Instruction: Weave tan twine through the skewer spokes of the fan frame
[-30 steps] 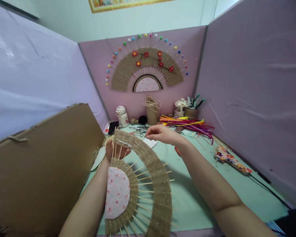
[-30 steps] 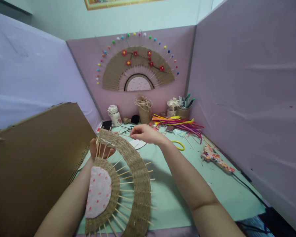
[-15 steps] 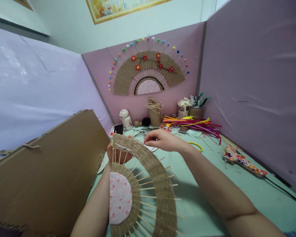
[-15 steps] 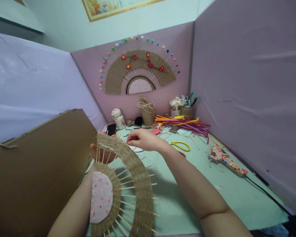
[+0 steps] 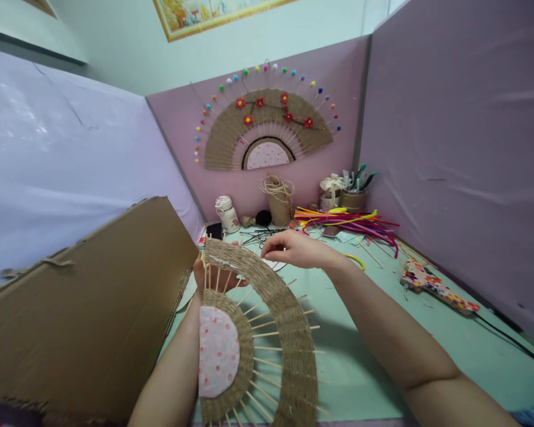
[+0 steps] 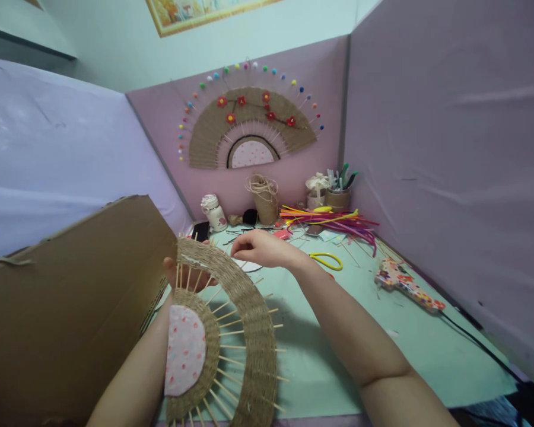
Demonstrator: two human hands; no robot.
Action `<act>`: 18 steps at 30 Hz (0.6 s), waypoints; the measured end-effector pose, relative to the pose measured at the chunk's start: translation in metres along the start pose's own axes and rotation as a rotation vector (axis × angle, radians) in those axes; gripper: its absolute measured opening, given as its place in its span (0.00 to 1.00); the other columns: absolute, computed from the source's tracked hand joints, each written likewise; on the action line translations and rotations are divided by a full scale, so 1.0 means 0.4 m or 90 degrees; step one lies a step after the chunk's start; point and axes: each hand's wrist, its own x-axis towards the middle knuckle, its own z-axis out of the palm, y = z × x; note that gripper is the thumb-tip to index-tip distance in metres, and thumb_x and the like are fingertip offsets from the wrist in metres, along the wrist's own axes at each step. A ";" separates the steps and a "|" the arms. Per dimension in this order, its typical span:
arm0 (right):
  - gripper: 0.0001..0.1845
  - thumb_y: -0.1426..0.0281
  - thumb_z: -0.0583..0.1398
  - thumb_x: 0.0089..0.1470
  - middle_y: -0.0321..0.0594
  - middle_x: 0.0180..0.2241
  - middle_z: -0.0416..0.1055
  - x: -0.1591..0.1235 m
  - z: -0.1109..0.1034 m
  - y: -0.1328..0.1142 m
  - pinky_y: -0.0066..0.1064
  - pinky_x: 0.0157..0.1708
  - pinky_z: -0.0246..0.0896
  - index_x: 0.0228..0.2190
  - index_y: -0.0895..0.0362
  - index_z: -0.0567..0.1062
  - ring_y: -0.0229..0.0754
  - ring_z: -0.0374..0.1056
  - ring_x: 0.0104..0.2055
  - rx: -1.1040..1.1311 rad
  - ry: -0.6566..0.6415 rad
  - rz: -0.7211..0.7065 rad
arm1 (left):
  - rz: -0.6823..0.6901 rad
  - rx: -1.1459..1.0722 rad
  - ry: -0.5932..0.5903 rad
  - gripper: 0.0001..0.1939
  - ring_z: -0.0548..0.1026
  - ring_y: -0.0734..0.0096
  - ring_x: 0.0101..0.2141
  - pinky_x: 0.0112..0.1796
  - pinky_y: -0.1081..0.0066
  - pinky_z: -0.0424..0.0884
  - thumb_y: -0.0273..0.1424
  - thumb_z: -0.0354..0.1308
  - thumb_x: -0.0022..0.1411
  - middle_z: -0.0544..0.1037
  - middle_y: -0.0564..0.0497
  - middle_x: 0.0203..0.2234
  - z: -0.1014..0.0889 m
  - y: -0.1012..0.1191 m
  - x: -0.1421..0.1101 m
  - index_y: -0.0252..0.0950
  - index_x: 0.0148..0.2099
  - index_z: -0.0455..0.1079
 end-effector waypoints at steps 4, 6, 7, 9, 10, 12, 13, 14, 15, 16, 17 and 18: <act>0.10 0.71 0.56 0.50 0.38 0.30 0.73 -0.004 -0.011 -0.003 0.25 0.30 0.56 0.32 0.60 0.76 0.35 0.64 0.30 -0.014 -0.016 0.012 | -0.014 0.001 0.010 0.39 0.68 0.51 0.50 0.39 0.53 0.70 0.56 0.45 0.51 0.69 0.45 0.54 -0.004 0.002 -0.002 0.45 0.62 0.56; 0.11 0.71 0.55 0.51 0.38 0.30 0.73 -0.009 -0.018 -0.005 0.24 0.29 0.56 0.33 0.60 0.76 0.35 0.64 0.30 -0.020 -0.029 0.017 | -0.017 0.015 0.039 0.39 0.68 0.50 0.49 0.37 0.55 0.70 0.58 0.45 0.50 0.69 0.45 0.54 -0.010 0.003 -0.005 0.47 0.61 0.58; 0.11 0.70 0.55 0.51 0.38 0.30 0.73 -0.011 -0.021 -0.005 0.24 0.28 0.56 0.33 0.60 0.76 0.35 0.64 0.30 -0.020 -0.035 0.019 | -0.016 0.026 0.055 0.40 0.69 0.50 0.49 0.36 0.55 0.70 0.58 0.44 0.50 0.69 0.45 0.54 -0.012 0.003 -0.006 0.47 0.61 0.58; 0.11 0.69 0.55 0.51 0.39 0.30 0.73 -0.014 -0.024 -0.002 0.24 0.28 0.56 0.34 0.60 0.76 0.35 0.65 0.30 -0.010 -0.045 0.026 | -0.009 0.043 0.075 0.41 0.69 0.49 0.48 0.35 0.55 0.70 0.59 0.43 0.49 0.69 0.43 0.53 -0.015 0.004 -0.007 0.44 0.61 0.59; 0.11 0.69 0.55 0.51 0.39 0.30 0.74 -0.014 -0.025 0.001 0.24 0.27 0.56 0.34 0.60 0.76 0.35 0.65 0.30 0.002 -0.050 0.031 | -0.007 0.047 0.079 0.42 0.69 0.48 0.48 0.35 0.55 0.70 0.59 0.43 0.49 0.69 0.43 0.53 -0.015 0.005 -0.008 0.42 0.61 0.59; 0.12 0.68 0.55 0.52 0.40 0.31 0.74 -0.013 -0.023 0.007 0.24 0.26 0.56 0.35 0.59 0.75 0.34 0.65 0.29 0.040 -0.065 0.049 | -0.013 0.055 0.085 0.44 0.69 0.47 0.48 0.34 0.56 0.70 0.60 0.44 0.48 0.70 0.42 0.53 -0.014 0.008 -0.008 0.41 0.61 0.60; 0.12 0.67 0.55 0.52 0.40 0.31 0.74 -0.013 -0.021 0.009 0.24 0.25 0.56 0.36 0.59 0.75 0.34 0.64 0.28 0.063 -0.075 0.059 | -0.020 0.063 0.090 0.44 0.69 0.47 0.48 0.33 0.57 0.70 0.61 0.44 0.46 0.70 0.43 0.52 -0.015 0.009 -0.009 0.42 0.61 0.60; 0.12 0.67 0.55 0.51 0.40 0.32 0.75 -0.012 -0.019 0.009 0.23 0.24 0.56 0.36 0.59 0.74 0.33 0.64 0.27 0.085 -0.086 0.070 | -0.028 0.074 0.096 0.44 0.68 0.47 0.49 0.33 0.58 0.70 0.61 0.45 0.46 0.70 0.44 0.52 -0.016 0.010 -0.009 0.43 0.60 0.60; 0.12 0.68 0.55 0.51 0.40 0.32 0.75 -0.011 -0.017 0.008 0.23 0.23 0.55 0.36 0.59 0.74 0.32 0.63 0.25 0.107 -0.096 0.081 | -0.034 0.086 0.103 0.45 0.67 0.47 0.50 0.33 0.58 0.69 0.62 0.45 0.45 0.70 0.44 0.53 -0.018 0.010 -0.010 0.45 0.60 0.60; 0.12 0.68 0.56 0.50 0.40 0.31 0.75 -0.011 -0.015 0.006 0.23 0.22 0.55 0.35 0.59 0.74 0.31 0.61 0.24 0.128 -0.104 0.093 | -0.036 0.097 0.110 0.45 0.65 0.46 0.51 0.33 0.58 0.69 0.63 0.44 0.44 0.70 0.45 0.53 -0.022 0.011 -0.012 0.46 0.61 0.59; 0.11 0.69 0.56 0.49 0.40 0.31 0.74 -0.010 -0.013 0.003 0.23 0.21 0.55 0.35 0.60 0.74 0.30 0.60 0.22 0.146 -0.108 0.106 | -0.037 0.108 0.115 0.46 0.63 0.46 0.52 0.34 0.57 0.68 0.63 0.44 0.44 0.69 0.45 0.54 -0.026 0.011 -0.013 0.46 0.61 0.58; 0.10 0.69 0.57 0.49 0.39 0.30 0.74 -0.010 -0.011 0.001 0.22 0.21 0.54 0.34 0.60 0.74 0.29 0.59 0.21 0.162 -0.106 0.116 | -0.037 0.118 0.115 0.46 0.62 0.46 0.54 0.36 0.56 0.68 0.63 0.43 0.44 0.68 0.45 0.55 -0.031 0.011 -0.015 0.47 0.62 0.57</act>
